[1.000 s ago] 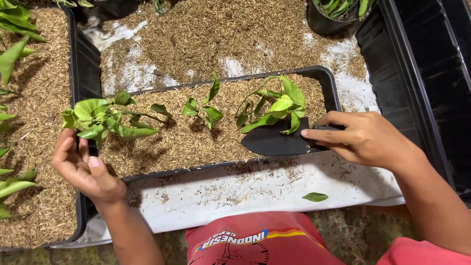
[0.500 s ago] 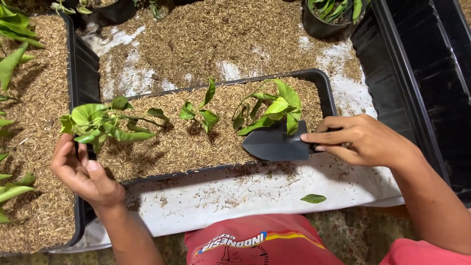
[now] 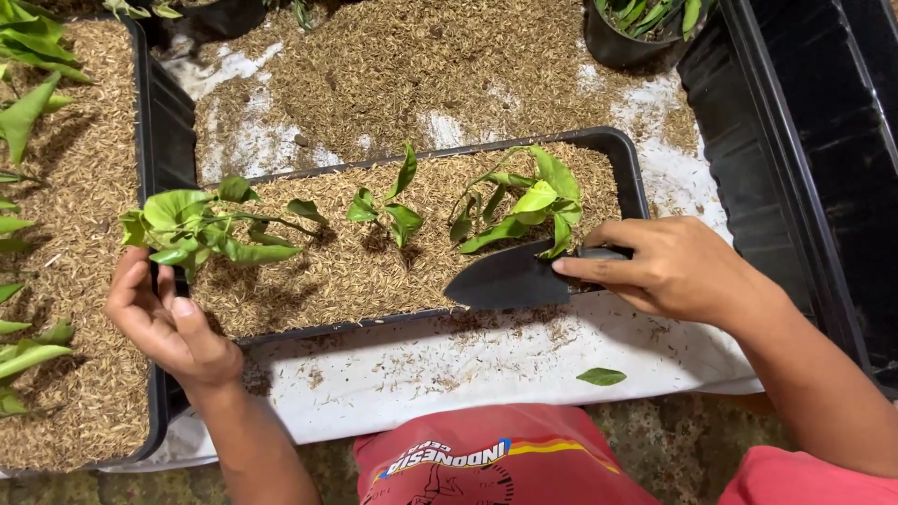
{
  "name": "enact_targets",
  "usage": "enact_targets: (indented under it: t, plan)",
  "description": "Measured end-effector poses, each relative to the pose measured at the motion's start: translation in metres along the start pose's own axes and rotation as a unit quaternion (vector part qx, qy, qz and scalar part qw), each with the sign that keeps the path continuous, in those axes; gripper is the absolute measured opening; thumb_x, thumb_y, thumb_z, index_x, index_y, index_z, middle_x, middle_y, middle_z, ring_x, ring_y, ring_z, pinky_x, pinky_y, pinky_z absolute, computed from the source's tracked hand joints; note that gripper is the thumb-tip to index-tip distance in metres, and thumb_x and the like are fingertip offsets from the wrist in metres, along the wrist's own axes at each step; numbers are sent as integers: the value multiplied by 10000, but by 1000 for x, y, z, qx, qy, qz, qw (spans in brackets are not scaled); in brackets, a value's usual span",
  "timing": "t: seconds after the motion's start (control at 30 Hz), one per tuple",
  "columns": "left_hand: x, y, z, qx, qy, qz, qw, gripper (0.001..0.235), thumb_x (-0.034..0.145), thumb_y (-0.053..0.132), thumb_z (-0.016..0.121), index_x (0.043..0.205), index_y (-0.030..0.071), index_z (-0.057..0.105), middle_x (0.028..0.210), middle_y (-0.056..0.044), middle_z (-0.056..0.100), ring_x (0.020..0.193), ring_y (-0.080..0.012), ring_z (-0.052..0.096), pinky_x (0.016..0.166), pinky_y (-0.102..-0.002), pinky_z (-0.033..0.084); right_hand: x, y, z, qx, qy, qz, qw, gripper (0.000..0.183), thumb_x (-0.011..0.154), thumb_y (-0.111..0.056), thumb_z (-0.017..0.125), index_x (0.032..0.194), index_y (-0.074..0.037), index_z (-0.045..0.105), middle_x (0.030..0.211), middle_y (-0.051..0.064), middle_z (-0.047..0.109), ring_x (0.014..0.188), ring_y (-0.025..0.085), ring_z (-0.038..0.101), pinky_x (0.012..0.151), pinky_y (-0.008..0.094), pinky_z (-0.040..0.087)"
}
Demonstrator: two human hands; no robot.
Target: The person plants small green seedlings into a black tray filled with rice husk substrate. They use a small hand trowel to scoop substrate and cover the base of each seedling, then gently press the substrate around the plants to secure them.
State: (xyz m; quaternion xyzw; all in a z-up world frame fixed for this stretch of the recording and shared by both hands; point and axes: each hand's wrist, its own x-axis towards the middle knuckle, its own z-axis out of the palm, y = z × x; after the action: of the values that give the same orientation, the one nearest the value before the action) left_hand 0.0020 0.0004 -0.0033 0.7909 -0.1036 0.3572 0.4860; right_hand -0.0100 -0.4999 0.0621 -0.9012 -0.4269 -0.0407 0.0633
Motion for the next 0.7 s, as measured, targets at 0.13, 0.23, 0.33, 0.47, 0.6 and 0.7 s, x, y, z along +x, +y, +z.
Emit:
enact_targets:
  t: [0.13, 0.23, 0.33, 0.47, 0.6, 0.7]
  plan:
    - [-1, -3, -1, -4, -5, 0, 1000, 372, 1089, 260, 408, 1342, -7, 349, 1393, -262, 389, 1271, -350, 438, 1068, -428, 463, 0, 1, -2, -10, 2, 16, 1000, 517, 901, -162, 632, 1373, -370, 588, 1108, 62, 667, 646, 235, 666, 372, 375, 466]
    - [-1, -5, -1, -3, -2, -4, 1000, 379, 1091, 259, 413, 1342, -21, 361, 1384, -264, 406, 1257, -351, 452, 1045, -416, 468, -2, 7, -4, 60, -10, 8, 998, 525, 882, -166, 634, 1372, -351, 600, 1052, 27, 644, 470, 190, 553, 348, 349, 457]
    - [-1, -7, -1, -8, -4, -16, 1000, 398, 1091, 291, 427, 1344, -9, 369, 1360, -257, 419, 1196, -331, 461, 984, -398, 471, -4, 7, -13, 44, -61, 46, 996, 562, 890, -157, 593, 1407, -376, 571, 1039, 23, 632, 453, 217, 568, 302, 360, 445]
    - [1, -7, -1, -21, -16, -3, 1000, 387, 1086, 271, 417, 1355, 3, 347, 1342, -255, 404, 1252, -359, 444, 1054, -456, 476, -25, 27, -52, 253, -179, 144, 940, 505, 831, -391, 723, 1333, -360, 686, 1033, -62, 835, 770, 128, 820, 670, 347, 644]
    - [1, -4, 1, -39, -20, -21, 999, 386, 1086, 270, 411, 1359, 8, 331, 1327, -249, 386, 1230, -355, 454, 1053, -451, 499, -96, 51, -70, 265, -68, 235, 933, 522, 576, -343, 891, 1092, -274, 851, 1070, -55, 890, 974, 91, 874, 914, 230, 667]
    - [0, -8, -2, -9, -13, -33, 999, 395, 1082, 268, 412, 1367, -1, 362, 1288, -219, 416, 1160, -318, 464, 966, -403, 471, -239, 147, 22, 209, 87, 302, 926, 492, 548, -353, 812, 931, -79, 671, 1026, 92, 659, 919, 210, 636, 939, 304, 486]
